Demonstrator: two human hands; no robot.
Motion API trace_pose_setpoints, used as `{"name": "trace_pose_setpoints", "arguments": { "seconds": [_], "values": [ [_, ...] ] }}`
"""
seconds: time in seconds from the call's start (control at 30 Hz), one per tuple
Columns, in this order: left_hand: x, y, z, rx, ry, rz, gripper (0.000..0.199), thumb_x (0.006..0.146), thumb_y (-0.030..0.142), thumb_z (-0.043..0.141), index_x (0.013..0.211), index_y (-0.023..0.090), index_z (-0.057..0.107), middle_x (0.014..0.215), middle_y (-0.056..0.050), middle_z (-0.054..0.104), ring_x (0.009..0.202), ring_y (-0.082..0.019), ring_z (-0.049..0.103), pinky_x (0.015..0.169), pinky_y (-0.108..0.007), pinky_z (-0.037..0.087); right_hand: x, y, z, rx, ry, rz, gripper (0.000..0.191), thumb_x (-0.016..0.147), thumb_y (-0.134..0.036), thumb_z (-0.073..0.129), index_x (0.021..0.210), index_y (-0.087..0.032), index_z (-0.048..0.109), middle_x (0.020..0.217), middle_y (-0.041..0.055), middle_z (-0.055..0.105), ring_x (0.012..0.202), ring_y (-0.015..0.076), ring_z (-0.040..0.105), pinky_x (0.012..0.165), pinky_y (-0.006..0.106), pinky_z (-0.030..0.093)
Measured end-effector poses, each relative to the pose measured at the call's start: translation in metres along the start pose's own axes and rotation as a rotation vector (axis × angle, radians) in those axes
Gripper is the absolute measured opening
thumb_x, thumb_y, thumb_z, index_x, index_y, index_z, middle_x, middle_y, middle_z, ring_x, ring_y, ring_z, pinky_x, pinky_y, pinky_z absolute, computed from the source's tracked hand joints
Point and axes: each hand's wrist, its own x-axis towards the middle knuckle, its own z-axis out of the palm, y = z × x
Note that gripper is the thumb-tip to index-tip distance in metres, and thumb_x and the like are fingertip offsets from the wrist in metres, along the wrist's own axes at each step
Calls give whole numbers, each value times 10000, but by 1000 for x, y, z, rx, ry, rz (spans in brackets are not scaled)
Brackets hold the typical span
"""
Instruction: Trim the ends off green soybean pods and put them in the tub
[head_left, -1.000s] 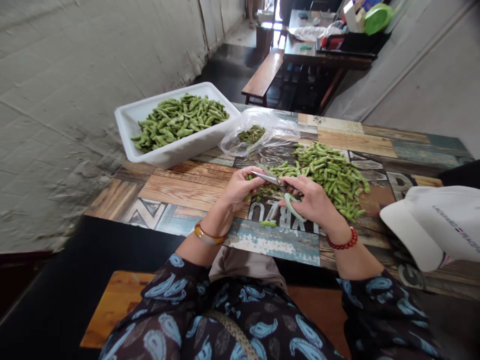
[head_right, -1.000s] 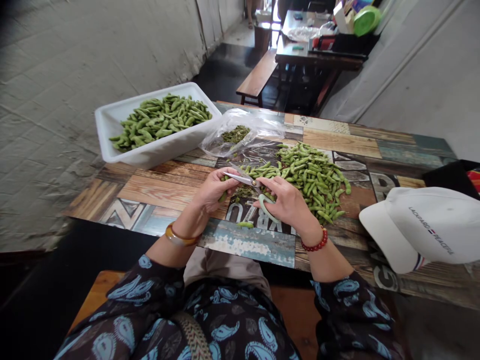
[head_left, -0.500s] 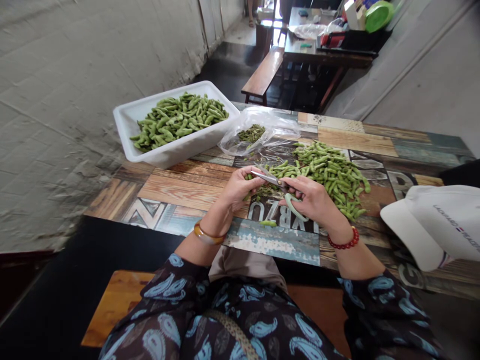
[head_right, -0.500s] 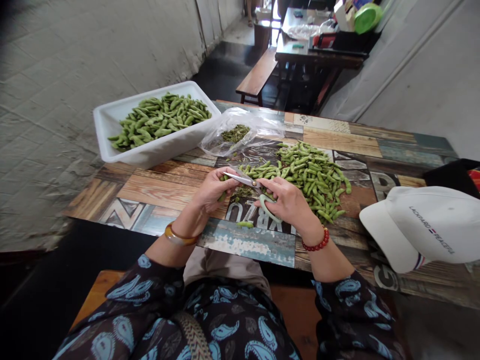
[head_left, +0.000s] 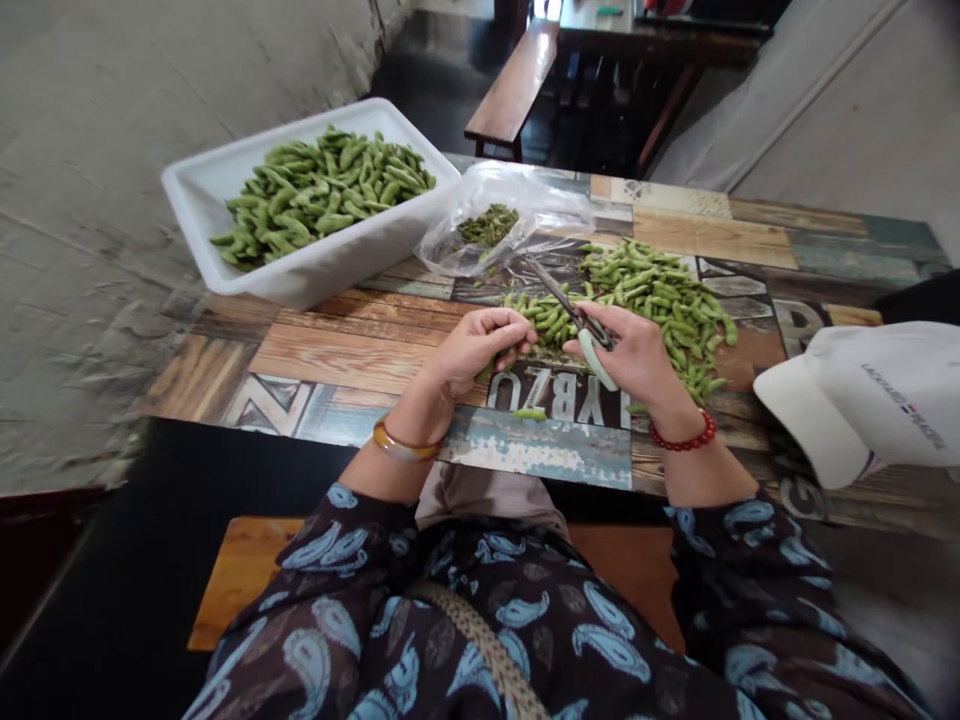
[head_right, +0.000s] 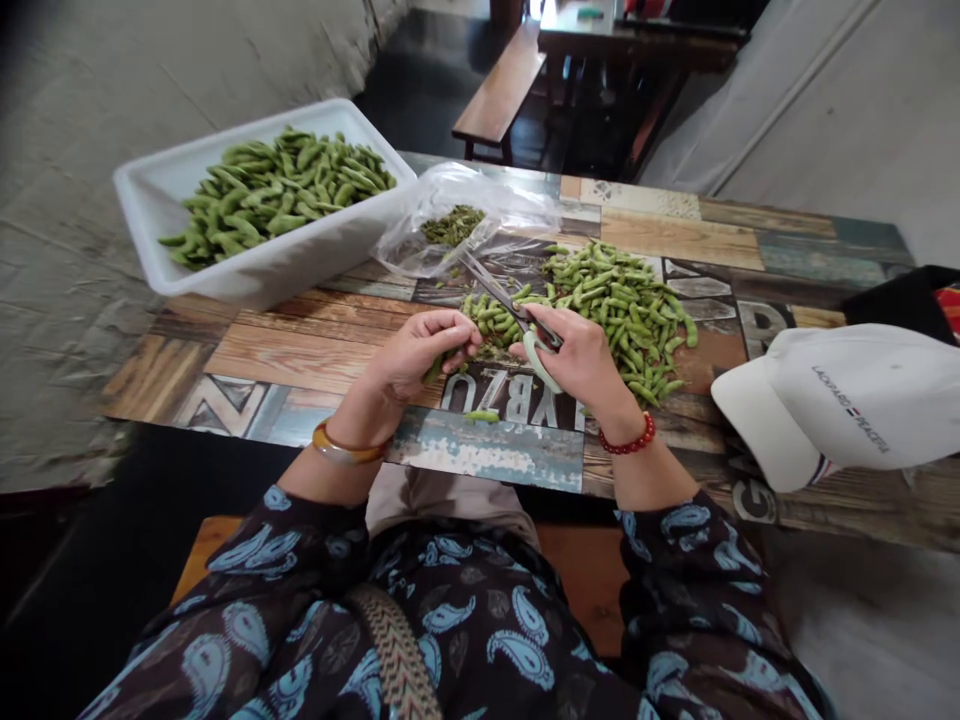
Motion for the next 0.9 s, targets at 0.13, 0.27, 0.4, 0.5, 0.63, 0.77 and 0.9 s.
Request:
{"name": "trace_pose_setpoints", "arguments": {
  "seconds": [0.13,0.27,0.4,0.5,0.63,0.77,0.9],
  "values": [
    [-3,5,0,259,-183,15,168,775,254,658,849,132,748,757,-48,698,514,-65,480,483,-189,362,1,-1,-2,10,-14,1,384,844,-366,696,1194,-207,700,1063,84,751,991,263,703,925,413,557],
    [-3,7,1,516,-358,79,121,777,252,678,788,164,761,712,-48,701,634,-126,590,604,-221,444,1,-1,-5,18,-22,12,384,851,-351,692,1214,-225,687,1064,69,747,983,256,700,935,430,554],
    [-7,1,8,684,-427,101,97,744,256,726,678,186,714,658,-28,668,590,-130,548,562,-229,392,2,-2,-7,24,-23,14,389,858,-354,684,1226,-226,679,1071,60,742,1004,253,692,948,428,548],
    [-15,-2,15,771,-387,67,107,646,170,774,631,199,671,618,0,615,553,-119,472,527,-244,307,1,-5,-8,25,-30,6,385,864,-352,681,1228,-224,678,1080,64,739,1012,256,689,945,418,547],
    [-18,1,20,796,-314,35,168,611,96,741,586,192,605,592,18,550,554,-112,411,538,-262,254,2,-7,-8,41,-10,-20,384,854,-378,696,1207,-229,685,1088,66,738,1003,254,691,933,406,550],
    [-12,12,14,608,-195,58,186,721,256,747,667,167,593,614,24,518,569,-92,412,549,-236,286,2,-7,-7,71,42,-46,400,836,-396,719,1193,-218,687,1065,75,746,965,249,701,898,396,564],
    [-1,19,5,118,14,8,374,760,456,748,773,177,499,570,72,441,447,-41,316,466,-202,220,3,-7,-4,95,75,-37,403,822,-382,735,1188,-223,684,1041,78,746,929,247,704,861,393,575]
  ]
}}
